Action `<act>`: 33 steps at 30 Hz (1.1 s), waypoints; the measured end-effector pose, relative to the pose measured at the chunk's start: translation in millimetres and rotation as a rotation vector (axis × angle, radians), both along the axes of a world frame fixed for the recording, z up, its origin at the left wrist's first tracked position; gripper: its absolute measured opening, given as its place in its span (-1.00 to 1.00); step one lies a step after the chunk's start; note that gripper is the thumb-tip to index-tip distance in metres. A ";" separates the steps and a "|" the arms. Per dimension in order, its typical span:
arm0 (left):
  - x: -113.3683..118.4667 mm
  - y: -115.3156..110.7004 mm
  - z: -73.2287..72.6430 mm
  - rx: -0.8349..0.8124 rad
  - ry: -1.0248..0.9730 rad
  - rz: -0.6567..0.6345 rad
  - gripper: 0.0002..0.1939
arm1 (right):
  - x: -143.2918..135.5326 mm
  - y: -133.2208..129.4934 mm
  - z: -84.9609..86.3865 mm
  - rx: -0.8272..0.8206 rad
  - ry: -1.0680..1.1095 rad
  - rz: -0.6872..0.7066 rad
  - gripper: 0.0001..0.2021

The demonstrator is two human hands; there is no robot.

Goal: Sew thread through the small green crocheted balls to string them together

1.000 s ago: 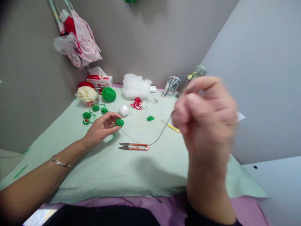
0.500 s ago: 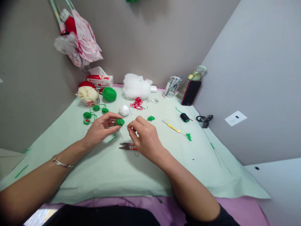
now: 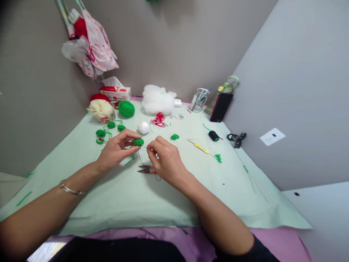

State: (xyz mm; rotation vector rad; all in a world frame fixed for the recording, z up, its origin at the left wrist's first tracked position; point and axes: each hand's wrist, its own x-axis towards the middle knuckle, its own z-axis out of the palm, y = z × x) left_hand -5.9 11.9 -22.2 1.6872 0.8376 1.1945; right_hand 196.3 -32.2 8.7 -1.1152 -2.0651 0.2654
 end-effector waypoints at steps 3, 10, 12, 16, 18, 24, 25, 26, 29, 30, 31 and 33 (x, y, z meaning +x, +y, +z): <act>0.5 0.8 -1.1 0.006 0.004 -0.013 -0.79 | -1.2 -0.1 0.8 -0.042 0.026 -0.002 -0.85; 0.5 0.0 1.4 -0.067 -0.040 -0.024 -0.76 | -2.9 -0.5 1.3 -0.074 0.072 0.005 -0.86; 0.8 -0.4 2.9 -0.057 -0.042 -0.013 -0.77 | -3.0 -0.4 0.4 -0.067 0.069 0.007 -0.86; 1.2 -0.3 4.5 -0.044 -0.051 0.003 -0.78 | -2.3 -0.3 -1.2 -0.048 0.065 0.009 -0.83; 1.1 0.0 4.5 -0.051 -0.063 0.009 -0.77 | -1.9 -0.4 -1.3 -0.038 0.067 0.006 -0.82; 0.9 0.3 4.8 -0.084 -0.078 0.001 -0.74 | -1.4 -1.3 -0.2 -0.030 0.068 0.002 -0.83; 0.9 0.2 5.0 -0.086 -0.077 0.004 -0.74 | -1.4 -1.3 -0.1 -0.034 0.066 0.001 -0.83; 1.0 0.1 5.2 -0.088 -0.073 0.008 -0.74 | -1.5 -1.3 -0.2 -0.039 0.065 0.000 -0.83; 1.0 0.1 5.4 -0.100 -0.060 0.021 -0.74 | -2.2 -1.1 -1.4 -0.040 0.059 0.006 -0.83; 1.0 0.2 5.2 -0.103 -0.058 0.023 -0.74 | -2.5 -1.2 -1.9 -0.033 0.055 0.010 -0.83; 1.0 0.3 5.0 -0.104 -0.059 0.024 -0.74 | -2.8 -1.3 -2.4 -0.025 0.050 0.014 -0.83; 1.0 0.6 4.3 -0.109 -0.062 0.020 -0.73 | -3.2 -1.6 -3.0 -0.011 0.042 0.018 -0.83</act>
